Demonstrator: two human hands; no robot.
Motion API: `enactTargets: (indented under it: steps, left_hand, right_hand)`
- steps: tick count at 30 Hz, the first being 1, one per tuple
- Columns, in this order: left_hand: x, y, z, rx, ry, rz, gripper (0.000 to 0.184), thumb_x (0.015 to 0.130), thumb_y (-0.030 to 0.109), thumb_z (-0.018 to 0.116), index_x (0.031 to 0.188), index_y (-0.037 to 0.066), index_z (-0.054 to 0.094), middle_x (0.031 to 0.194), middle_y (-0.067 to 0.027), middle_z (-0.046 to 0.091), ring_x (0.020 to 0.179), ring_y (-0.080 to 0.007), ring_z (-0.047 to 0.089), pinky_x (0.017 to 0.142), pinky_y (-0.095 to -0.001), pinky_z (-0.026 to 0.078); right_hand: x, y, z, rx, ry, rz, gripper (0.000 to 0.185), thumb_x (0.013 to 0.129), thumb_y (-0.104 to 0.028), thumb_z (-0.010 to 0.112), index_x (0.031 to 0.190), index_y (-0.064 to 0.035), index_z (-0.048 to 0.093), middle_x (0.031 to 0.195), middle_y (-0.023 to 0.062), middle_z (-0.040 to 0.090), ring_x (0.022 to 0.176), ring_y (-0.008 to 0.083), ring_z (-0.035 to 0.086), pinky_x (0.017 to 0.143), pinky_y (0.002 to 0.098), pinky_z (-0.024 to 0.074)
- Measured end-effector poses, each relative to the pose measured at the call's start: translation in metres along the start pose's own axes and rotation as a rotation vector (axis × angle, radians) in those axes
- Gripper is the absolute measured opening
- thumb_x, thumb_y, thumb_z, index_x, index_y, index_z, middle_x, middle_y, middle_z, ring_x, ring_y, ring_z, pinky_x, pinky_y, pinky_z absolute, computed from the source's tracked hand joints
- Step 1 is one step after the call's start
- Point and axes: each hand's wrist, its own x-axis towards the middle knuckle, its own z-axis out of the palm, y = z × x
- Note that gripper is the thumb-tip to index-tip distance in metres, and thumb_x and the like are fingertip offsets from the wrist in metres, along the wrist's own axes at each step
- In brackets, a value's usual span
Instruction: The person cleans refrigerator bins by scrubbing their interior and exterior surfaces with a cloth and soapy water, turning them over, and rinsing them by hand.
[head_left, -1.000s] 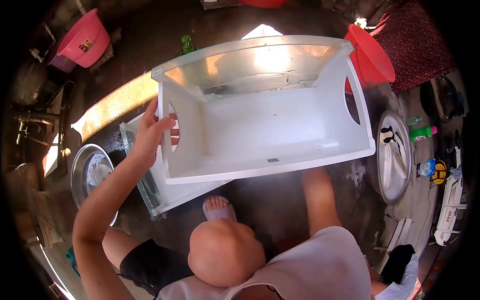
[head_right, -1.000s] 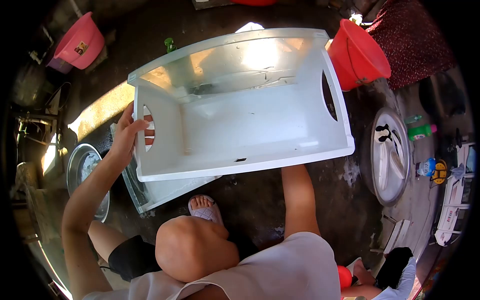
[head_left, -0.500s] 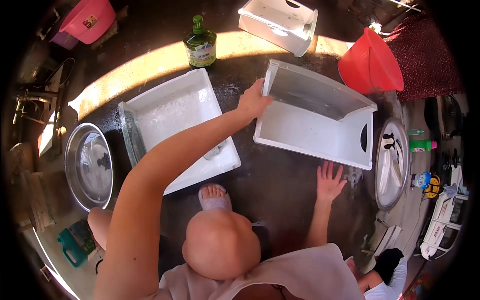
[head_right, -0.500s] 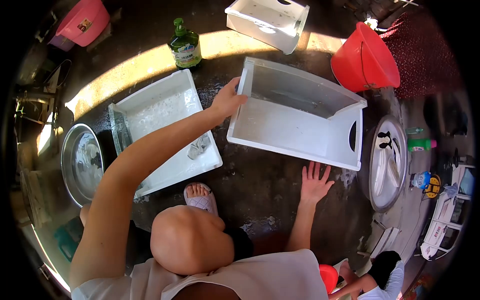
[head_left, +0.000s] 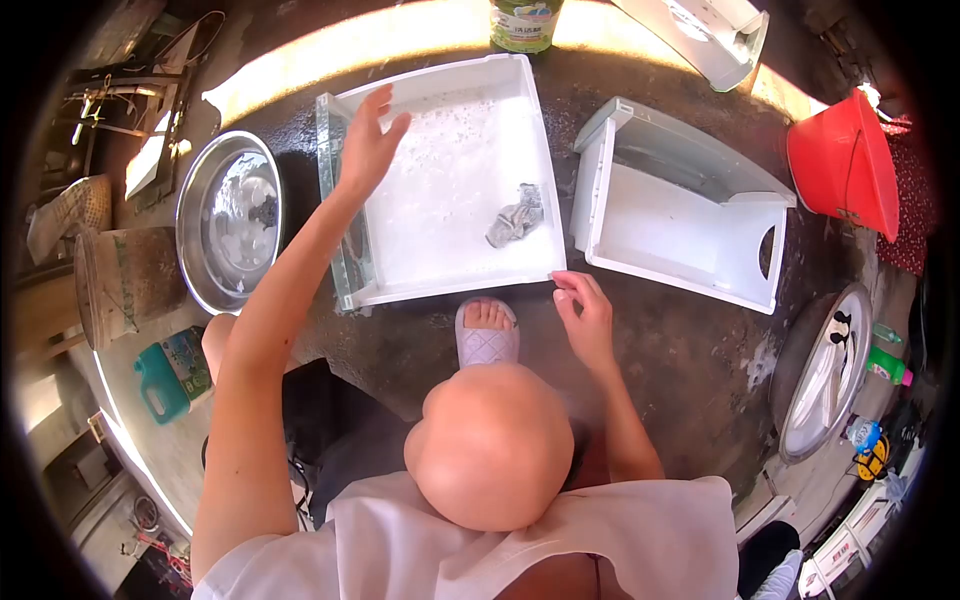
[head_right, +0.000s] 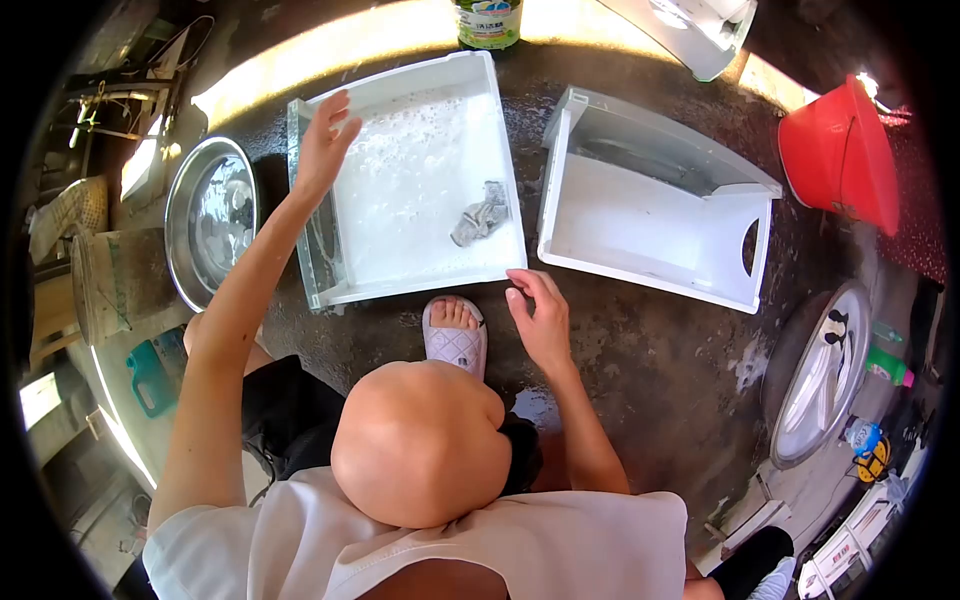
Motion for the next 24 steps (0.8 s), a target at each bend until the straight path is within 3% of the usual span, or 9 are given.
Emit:
enactTargets:
  steps: [3,4,6,8,11,14,18,21,24]
  left_hand:
    - [-0.068,-0.099,-0.068,0.561,0.051,-0.194,0.073,0.078,0.032,0.068,0.131,-0.005,0.035,0.127,-0.0224,0.044,0.118,-0.0344,0.044,0.099,-0.0402,0.037]
    - [-0.094,-0.126,-0.076,0.505,-0.082,-0.311,0.084,0.078,0.045,0.067,0.134,-0.006,0.032,0.130,-0.0241,0.042,0.121,-0.0354,0.042,0.100,-0.0417,0.035]
    - [-0.107,-0.087,-0.085,-0.236,-0.348,-1.086,0.085,0.081,0.062,0.054,0.136,0.000,0.036,0.137,-0.0182,0.039,0.126,-0.0297,0.040,0.101,-0.0365,0.034]
    - [-0.131,-0.136,-0.054,-0.420,-0.202,-0.654,0.075,0.086,0.053,0.056,0.141,0.009,0.030,0.135,-0.0098,0.041,0.120,-0.0285,0.044,0.098,-0.0461,0.036]
    - [-0.138,-0.134,-0.038,-0.476,-0.055,-0.636,0.066,0.081,0.019,0.060,0.140,0.013,0.032,0.122,-0.0068,0.049,0.108,-0.0217,0.049,0.089,-0.0405,0.041]
    - [-0.134,-0.127,-0.045,-0.479,-0.024,-0.587,0.069,0.072,0.002,0.053,0.138,0.001,0.034,0.118,-0.0101,0.054,0.104,-0.0204,0.052,0.090,-0.0309,0.041]
    - [-0.119,-0.078,-0.083,-0.526,0.010,-0.769,0.067,0.070,-0.002,0.052,0.136,0.006,0.039,0.096,-0.0038,0.058,0.077,-0.0116,0.053,0.065,-0.0271,0.044]
    - [-0.108,-0.052,-0.121,-0.511,-0.003,-0.946,0.064,0.073,0.000,0.053,0.135,0.008,0.040,0.086,-0.0001,0.056,0.073,-0.0098,0.051,0.059,-0.0273,0.042]
    - [-0.103,-0.039,-0.149,-0.410,0.055,-0.794,0.062,0.076,0.007,0.057,0.136,0.014,0.040,0.110,-0.0053,0.056,0.092,-0.0172,0.058,0.079,-0.0348,0.047]
  right_hand:
    - [0.053,-0.009,0.043,-0.514,-0.106,-0.471,0.036,0.077,-0.011,0.067,0.110,-0.0023,0.056,0.115,0.0197,0.052,0.096,0.0352,0.056,0.086,0.0399,0.0457]
    - [0.074,-0.005,0.056,-0.689,-0.103,-0.389,0.039,0.077,-0.012,0.067,0.113,-0.0039,0.054,0.119,0.0214,0.050,0.098,0.0360,0.056,0.085,0.0410,0.0461]
    - [0.112,0.018,0.081,-0.840,-0.162,-0.111,0.042,0.074,-0.012,0.067,0.113,-0.0051,0.053,0.120,0.0277,0.046,0.096,0.0416,0.054,0.083,0.0439,0.0460]
    - [0.130,0.043,0.115,-0.764,-0.248,-0.091,0.036,0.074,-0.009,0.065,0.108,-0.0056,0.053,0.116,0.0255,0.048,0.093,0.0410,0.055,0.081,0.0436,0.0465]
    - [0.133,0.059,0.156,-0.587,-0.536,-0.281,0.026,0.075,-0.007,0.060,0.100,-0.0033,0.054,0.097,0.0222,0.054,0.081,0.0383,0.058,0.072,0.0431,0.0478]
    - [0.126,-0.005,0.151,-0.280,-0.383,-0.388,0.024,0.077,-0.005,0.056,0.101,-0.0046,0.053,0.089,0.0183,0.054,0.080,0.0376,0.058,0.071,0.0431,0.0467]
    - [0.120,-0.092,0.039,-0.486,0.164,-0.343,0.029,0.082,-0.016,0.059,0.105,-0.0009,0.050,0.100,0.0209,0.056,0.086,0.0388,0.057,0.073,0.0430,0.0464]
    - [0.131,-0.072,0.009,-0.587,0.049,-0.130,0.053,0.077,-0.032,0.067,0.113,0.0042,0.052,0.105,0.0240,0.059,0.097,0.0376,0.058,0.082,0.0397,0.0463]
    - [0.142,-0.095,0.008,-0.254,-0.150,0.014,0.048,0.074,-0.026,0.065,0.109,0.0064,0.057,0.103,0.0250,0.062,0.096,0.0364,0.060,0.085,0.0372,0.0452]
